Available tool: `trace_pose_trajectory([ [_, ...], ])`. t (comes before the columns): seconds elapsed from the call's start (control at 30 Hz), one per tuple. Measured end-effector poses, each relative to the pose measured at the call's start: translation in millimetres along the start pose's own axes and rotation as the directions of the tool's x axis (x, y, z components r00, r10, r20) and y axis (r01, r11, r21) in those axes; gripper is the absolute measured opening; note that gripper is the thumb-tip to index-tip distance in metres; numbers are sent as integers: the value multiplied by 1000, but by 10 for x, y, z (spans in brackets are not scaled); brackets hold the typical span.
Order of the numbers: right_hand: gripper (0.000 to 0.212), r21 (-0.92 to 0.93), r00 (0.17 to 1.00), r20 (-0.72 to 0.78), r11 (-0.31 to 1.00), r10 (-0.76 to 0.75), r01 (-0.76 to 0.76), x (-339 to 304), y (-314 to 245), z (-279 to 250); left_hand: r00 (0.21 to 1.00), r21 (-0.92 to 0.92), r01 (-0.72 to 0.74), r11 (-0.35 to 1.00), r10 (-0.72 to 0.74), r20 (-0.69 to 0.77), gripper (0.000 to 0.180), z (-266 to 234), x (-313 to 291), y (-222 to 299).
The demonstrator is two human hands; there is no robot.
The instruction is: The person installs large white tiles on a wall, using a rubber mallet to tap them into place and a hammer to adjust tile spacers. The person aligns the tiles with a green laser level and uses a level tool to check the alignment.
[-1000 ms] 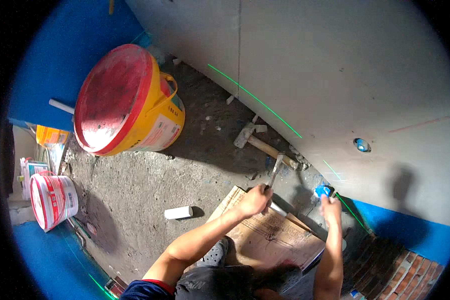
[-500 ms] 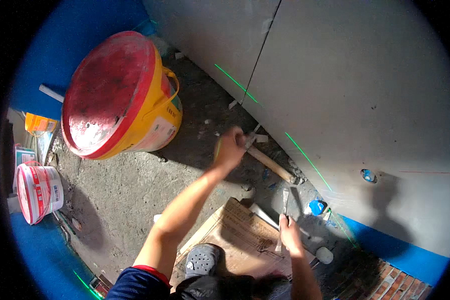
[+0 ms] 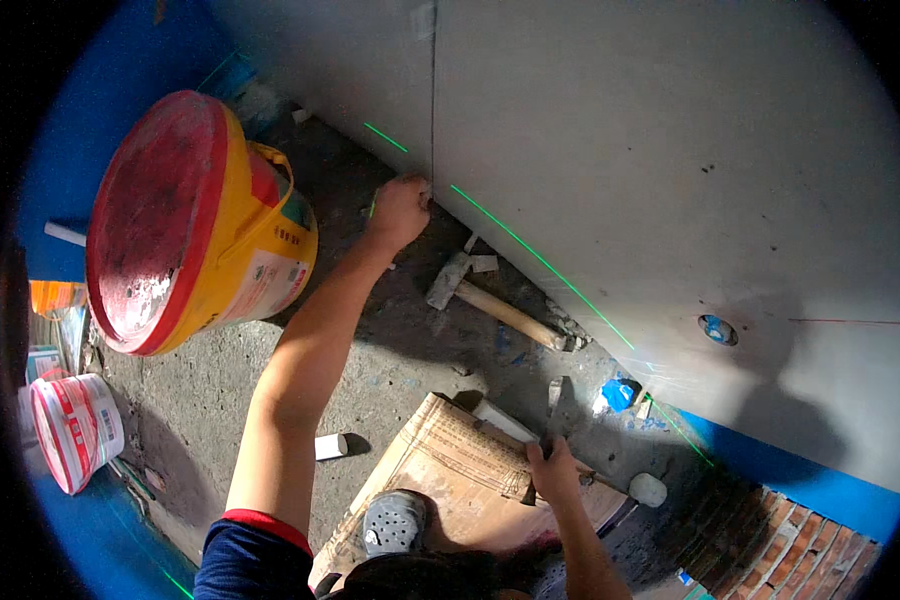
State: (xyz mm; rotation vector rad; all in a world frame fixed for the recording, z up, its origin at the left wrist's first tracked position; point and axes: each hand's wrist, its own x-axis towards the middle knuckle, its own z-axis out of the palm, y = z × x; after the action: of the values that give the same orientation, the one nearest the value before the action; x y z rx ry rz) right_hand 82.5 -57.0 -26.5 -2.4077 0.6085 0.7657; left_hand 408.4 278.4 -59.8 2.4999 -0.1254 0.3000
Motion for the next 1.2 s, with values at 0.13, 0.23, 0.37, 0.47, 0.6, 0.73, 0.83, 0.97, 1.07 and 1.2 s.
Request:
trace_pose_trajectory([
  [0.13,45,-90,995,-33,991,-98,95,-6,-57,96,976,-211,111,971,-147,-162,12,149,-259,-205],
  [0.23,49,-116,998,-9,991,-67,66,26,-121,117,900,-509,340,791,-430,-68,14,529,-494,-246],
  [0.37,58,-93,999,4,994,-50,50,10,-70,119,590,-836,424,-349,-594,547,21,751,-305,-142],
  [0.47,62,-153,997,-58,988,-42,33,-8,-8,182,544,-750,260,-608,-549,634,14,761,-183,-117],
  [0.6,71,-121,999,-24,992,-27,24,4,-19,158,562,-711,215,-669,-511,651,9,761,-209,-30],
  [0.73,80,-58,1000,-9,998,14,-14,-85,-166,95,582,-685,227,-692,-467,665,9,765,-233,-168],
  [0.83,82,-97,999,-36,995,-36,33,-22,-1,176,624,-679,190,-709,-447,641,9,837,-244,-235],
  [0.97,79,-123,997,-43,991,-64,59,15,67,157,515,-659,250,-710,-479,711,9,766,-228,-32],
  [1.07,72,-111,997,-50,993,-51,45,-23,-36,133,610,-699,256,-668,-449,653,9,766,-261,-100],
  [1.2,80,-77,997,60,996,44,-39,-93,-335,-49,590,-712,224,-665,-489,642,7,802,-210,-89],
])
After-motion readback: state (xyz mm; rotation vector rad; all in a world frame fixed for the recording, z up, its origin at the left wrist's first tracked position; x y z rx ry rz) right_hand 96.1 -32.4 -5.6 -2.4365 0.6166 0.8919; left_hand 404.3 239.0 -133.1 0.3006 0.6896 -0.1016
